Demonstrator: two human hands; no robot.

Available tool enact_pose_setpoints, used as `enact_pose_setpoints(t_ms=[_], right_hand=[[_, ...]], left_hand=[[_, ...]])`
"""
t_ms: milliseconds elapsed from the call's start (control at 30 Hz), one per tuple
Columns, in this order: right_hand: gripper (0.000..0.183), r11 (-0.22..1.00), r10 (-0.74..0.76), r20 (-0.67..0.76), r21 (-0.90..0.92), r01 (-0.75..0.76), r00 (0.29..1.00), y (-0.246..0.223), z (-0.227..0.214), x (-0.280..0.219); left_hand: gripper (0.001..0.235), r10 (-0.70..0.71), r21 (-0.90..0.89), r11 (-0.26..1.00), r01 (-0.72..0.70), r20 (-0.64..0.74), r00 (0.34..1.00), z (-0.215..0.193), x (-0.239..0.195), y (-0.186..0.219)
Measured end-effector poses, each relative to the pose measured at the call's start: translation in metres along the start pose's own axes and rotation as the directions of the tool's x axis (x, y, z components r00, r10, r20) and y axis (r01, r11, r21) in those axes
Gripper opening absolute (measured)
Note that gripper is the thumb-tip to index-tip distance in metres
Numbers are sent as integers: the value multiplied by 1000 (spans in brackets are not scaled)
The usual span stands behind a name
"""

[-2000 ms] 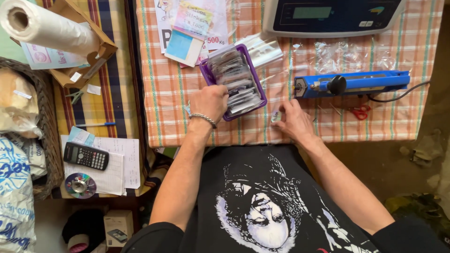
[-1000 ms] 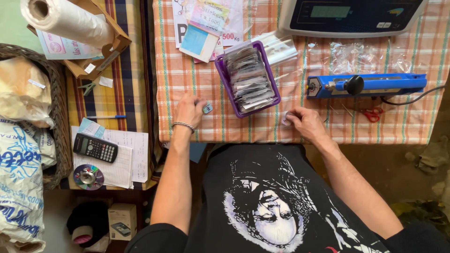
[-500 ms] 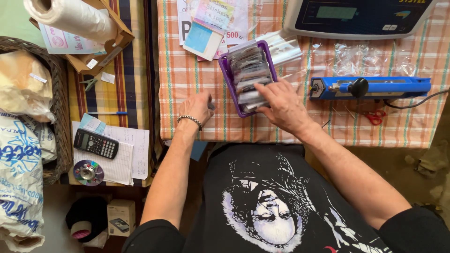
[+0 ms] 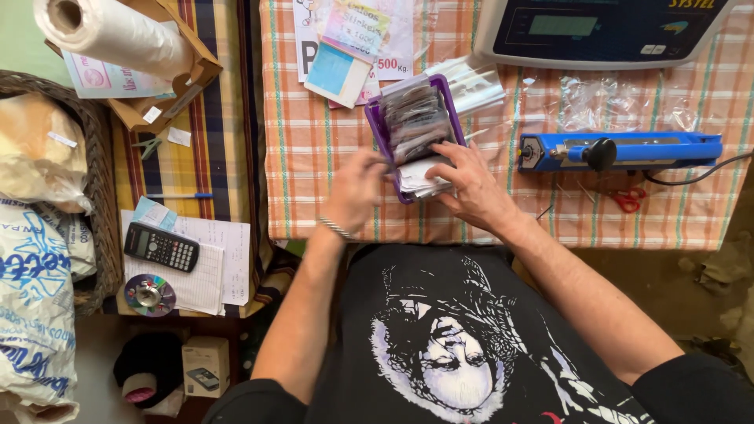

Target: Sorting through small plastic packets in a purple container

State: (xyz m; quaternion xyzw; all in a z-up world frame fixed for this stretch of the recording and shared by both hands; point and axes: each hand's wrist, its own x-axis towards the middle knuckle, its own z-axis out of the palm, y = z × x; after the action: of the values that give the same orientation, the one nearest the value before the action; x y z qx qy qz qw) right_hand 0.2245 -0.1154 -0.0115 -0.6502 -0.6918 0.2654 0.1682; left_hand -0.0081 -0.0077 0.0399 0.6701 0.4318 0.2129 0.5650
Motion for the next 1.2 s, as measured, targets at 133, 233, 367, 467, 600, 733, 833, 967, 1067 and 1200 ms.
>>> enact_pose_setpoints(t_ms=[133, 233, 367, 467, 600, 733, 833, 967, 1067, 1200], right_hand=[[42, 1000, 4, 4, 30, -4, 1000, 4, 0, 1], [42, 999, -4, -7, 45, 4, 1000, 5, 1, -2], [43, 1000, 5, 1, 29, -5, 1000, 5, 3, -2], [43, 999, 2, 2, 34, -2, 1000, 7, 5, 0], [45, 1000, -3, -1, 26, 3, 1000, 5, 2, 0], [45, 999, -8, -9, 36, 8, 1000, 5, 2, -1], [50, 999, -30, -40, 13, 31, 999, 9, 5, -3], [48, 997, -66, -207, 16, 71, 976, 3, -5, -6], [55, 998, -34, -379, 38, 52, 925, -15, -23, -2], [85, 907, 308, -333, 387, -169, 891, -11, -16, -15]], left_hand=[[5, 125, 280, 949, -147, 95, 988, 35, 21, -8], [13, 105, 483, 866, -128, 76, 992, 47, 32, -16], [11, 47, 509, 859, -58, 35, 998, 55, 38, -28], [16, 98, 546, 834, -85, 5, 995, 55, 39, -37], [28, 141, 491, 863, -121, -5, 990, 53, 40, -40], [18, 39, 469, 883, -19, -32, 999, 47, 34, -56], [13, 301, 552, 801, -230, -40, 953, 35, 23, -43], [44, 563, 587, 634, -504, 97, 821, 34, 13, -27], [63, 647, 636, 527, -564, 131, 751, 44, 12, -27], [95, 545, 751, 483, -451, 144, 826, 70, 15, -25]])
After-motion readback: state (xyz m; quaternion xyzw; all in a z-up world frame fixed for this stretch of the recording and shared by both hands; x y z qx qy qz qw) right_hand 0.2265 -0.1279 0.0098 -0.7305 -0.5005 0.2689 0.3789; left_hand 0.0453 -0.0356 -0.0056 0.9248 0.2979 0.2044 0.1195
